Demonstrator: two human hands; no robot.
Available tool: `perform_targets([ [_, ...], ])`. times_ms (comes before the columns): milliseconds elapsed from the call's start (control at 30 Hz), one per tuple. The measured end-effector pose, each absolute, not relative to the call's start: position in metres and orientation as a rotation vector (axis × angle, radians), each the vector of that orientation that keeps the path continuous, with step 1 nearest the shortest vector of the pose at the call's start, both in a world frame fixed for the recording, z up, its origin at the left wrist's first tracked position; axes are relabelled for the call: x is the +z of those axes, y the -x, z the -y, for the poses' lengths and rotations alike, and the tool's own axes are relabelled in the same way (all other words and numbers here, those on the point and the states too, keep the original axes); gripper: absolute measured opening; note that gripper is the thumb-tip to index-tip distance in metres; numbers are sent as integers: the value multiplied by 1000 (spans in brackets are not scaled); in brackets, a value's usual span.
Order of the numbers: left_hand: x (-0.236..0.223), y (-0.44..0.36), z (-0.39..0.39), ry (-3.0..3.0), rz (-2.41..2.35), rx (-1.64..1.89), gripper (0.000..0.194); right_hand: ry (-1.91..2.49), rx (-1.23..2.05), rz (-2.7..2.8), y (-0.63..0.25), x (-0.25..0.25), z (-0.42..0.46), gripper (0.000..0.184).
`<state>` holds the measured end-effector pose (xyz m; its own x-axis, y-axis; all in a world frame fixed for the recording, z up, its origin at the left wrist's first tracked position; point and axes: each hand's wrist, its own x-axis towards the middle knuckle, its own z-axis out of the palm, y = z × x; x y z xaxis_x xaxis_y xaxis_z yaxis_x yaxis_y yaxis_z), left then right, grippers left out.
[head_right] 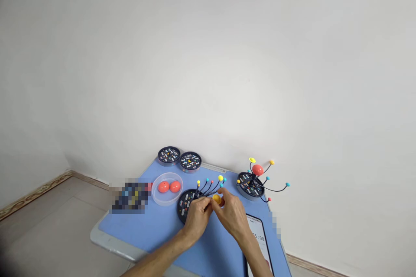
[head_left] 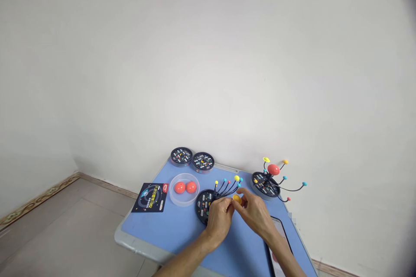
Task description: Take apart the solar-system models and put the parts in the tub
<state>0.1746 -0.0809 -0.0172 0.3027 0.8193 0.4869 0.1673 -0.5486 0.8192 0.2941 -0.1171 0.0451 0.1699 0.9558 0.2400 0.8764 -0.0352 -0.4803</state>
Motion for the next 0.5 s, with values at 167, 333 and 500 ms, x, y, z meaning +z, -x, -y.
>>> perform_targets([
  [167,-17,-175,81,-1888,-901,1248,24,1891,165,1849,-293,49,118,16],
  [333,-20,-174,80,-1916,-846,1268,26,1843,162,2004,-295,57,119,23],
  [500,-23,-173,79,-1915,-802,1273,26,1745,241,2138,-298,64,120,31],
])
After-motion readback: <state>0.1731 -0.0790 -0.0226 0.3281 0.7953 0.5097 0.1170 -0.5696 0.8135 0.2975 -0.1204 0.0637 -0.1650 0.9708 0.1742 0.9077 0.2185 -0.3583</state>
